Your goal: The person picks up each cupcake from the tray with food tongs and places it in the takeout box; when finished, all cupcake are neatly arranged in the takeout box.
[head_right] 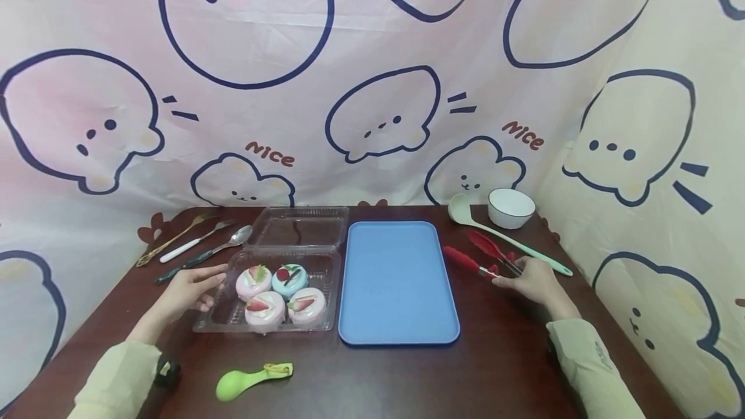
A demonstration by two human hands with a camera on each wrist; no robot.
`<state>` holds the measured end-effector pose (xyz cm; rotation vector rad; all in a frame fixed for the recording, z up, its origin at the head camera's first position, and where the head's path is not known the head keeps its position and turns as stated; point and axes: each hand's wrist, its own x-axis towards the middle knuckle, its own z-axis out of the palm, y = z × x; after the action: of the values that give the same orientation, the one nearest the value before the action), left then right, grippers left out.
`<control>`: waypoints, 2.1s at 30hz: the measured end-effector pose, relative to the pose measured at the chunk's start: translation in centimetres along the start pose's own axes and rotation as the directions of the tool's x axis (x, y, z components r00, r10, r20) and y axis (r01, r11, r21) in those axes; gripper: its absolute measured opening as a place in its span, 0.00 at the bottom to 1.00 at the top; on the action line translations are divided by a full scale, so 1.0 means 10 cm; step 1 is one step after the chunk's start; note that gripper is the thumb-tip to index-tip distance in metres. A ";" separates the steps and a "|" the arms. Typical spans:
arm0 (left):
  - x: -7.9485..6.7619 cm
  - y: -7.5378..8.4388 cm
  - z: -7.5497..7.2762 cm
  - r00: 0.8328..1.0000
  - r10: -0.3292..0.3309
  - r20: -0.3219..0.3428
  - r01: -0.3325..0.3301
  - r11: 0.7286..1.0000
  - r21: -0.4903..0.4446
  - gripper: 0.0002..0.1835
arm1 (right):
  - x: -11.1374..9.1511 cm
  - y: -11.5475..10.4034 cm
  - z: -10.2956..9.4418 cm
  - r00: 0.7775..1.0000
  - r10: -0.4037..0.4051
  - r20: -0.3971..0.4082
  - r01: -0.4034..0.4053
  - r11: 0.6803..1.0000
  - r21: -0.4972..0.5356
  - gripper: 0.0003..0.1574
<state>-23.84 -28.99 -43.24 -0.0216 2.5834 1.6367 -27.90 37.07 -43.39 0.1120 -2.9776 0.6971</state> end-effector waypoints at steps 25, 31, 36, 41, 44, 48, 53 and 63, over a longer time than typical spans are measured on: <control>0.01 0.01 -0.01 1.000 -0.005 0.012 0.005 1.000 -0.006 0.26 | -0.09 -0.04 0.05 0.998 0.047 0.040 -0.042 0.993 -0.111 0.39; 0.01 0.01 -0.01 1.000 -0.003 0.015 0.003 1.000 0.000 0.26 | -0.11 -0.04 0.01 0.995 0.072 0.072 -0.064 0.993 -0.097 0.55; 0.00 0.02 -0.01 1.000 -0.005 0.014 0.005 1.000 0.000 0.26 | -0.12 -0.05 -0.04 0.991 0.082 0.105 -0.073 0.994 -0.083 0.62; 0.00 0.04 0.00 1.000 -0.007 0.012 0.007 1.000 -0.008 0.26 | -0.12 -0.06 -0.04 0.989 0.093 0.114 -0.084 0.993 -0.078 0.62; -0.01 0.05 0.00 1.000 -0.004 0.010 0.004 1.000 -0.012 0.26 | -0.11 -0.04 -0.03 0.989 0.098 0.112 -0.089 0.993 -0.080 0.62; -0.01 0.06 0.02 1.000 0.003 0.012 -0.003 1.000 -0.006 0.27 | -0.10 -0.01 -0.01 0.989 0.097 0.111 -0.089 0.993 -0.079 0.62; -0.02 0.07 0.02 1.000 -0.002 0.010 0.002 1.000 -0.008 0.27 | -0.10 -0.01 -0.01 0.989 0.096 0.111 -0.088 0.994 -0.071 0.63; 0.01 0.02 0.00 1.000 -0.005 0.010 0.005 1.000 -0.007 0.26 | -0.09 -0.05 -0.01 0.986 0.105 0.130 -0.098 0.993 -0.063 0.63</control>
<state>-23.98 -28.88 -43.07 -0.0201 2.5684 1.6407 -27.00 36.74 -43.19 0.0030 -3.1467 0.6400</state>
